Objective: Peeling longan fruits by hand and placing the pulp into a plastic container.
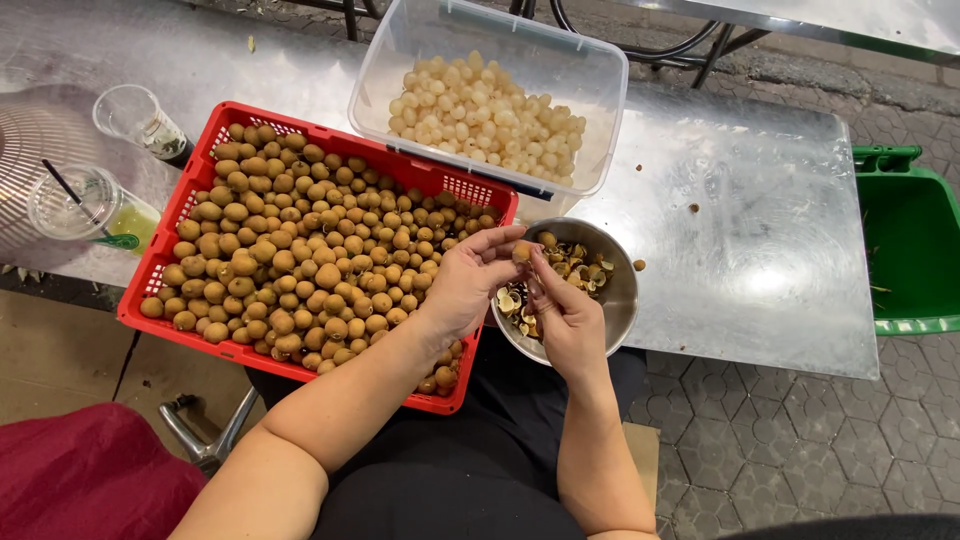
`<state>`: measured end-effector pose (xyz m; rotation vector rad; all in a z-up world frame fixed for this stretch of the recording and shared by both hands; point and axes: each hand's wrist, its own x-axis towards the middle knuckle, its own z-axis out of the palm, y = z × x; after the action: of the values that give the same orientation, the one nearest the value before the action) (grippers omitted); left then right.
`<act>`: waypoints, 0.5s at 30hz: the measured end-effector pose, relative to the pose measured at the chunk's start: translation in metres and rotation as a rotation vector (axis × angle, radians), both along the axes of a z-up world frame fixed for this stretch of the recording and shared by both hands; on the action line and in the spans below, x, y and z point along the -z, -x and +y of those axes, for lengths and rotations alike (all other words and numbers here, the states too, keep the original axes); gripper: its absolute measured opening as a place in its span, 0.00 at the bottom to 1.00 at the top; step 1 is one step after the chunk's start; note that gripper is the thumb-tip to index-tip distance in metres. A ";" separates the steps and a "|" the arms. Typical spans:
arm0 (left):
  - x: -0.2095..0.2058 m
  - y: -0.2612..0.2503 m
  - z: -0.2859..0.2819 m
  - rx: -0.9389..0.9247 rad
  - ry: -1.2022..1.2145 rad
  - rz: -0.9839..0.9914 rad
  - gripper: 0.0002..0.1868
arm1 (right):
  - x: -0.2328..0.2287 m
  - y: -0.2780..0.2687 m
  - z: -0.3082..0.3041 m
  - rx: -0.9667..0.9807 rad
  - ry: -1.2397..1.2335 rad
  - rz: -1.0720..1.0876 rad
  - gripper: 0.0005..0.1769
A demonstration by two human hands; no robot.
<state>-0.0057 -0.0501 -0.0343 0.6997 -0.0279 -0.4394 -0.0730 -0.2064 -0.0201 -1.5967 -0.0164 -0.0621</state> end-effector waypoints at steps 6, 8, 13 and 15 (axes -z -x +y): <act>-0.020 0.005 0.008 -0.029 -0.217 -0.126 0.30 | -0.008 0.003 0.010 0.067 -0.109 -0.064 0.20; -0.043 0.007 0.015 0.061 -0.414 -0.256 0.35 | -0.007 0.003 0.007 0.091 -0.103 -0.057 0.19; -0.046 0.005 0.031 0.100 -0.515 -0.577 0.28 | -0.012 -0.001 0.003 0.069 -0.205 -0.008 0.18; -0.036 0.001 0.031 0.051 -0.493 -0.707 0.21 | -0.013 -0.001 0.004 0.079 -0.235 0.021 0.16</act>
<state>-0.0066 -0.0195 0.0020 1.3162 -0.6211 -0.2263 -0.0717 -0.2023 -0.0076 -1.3627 0.0686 -0.1053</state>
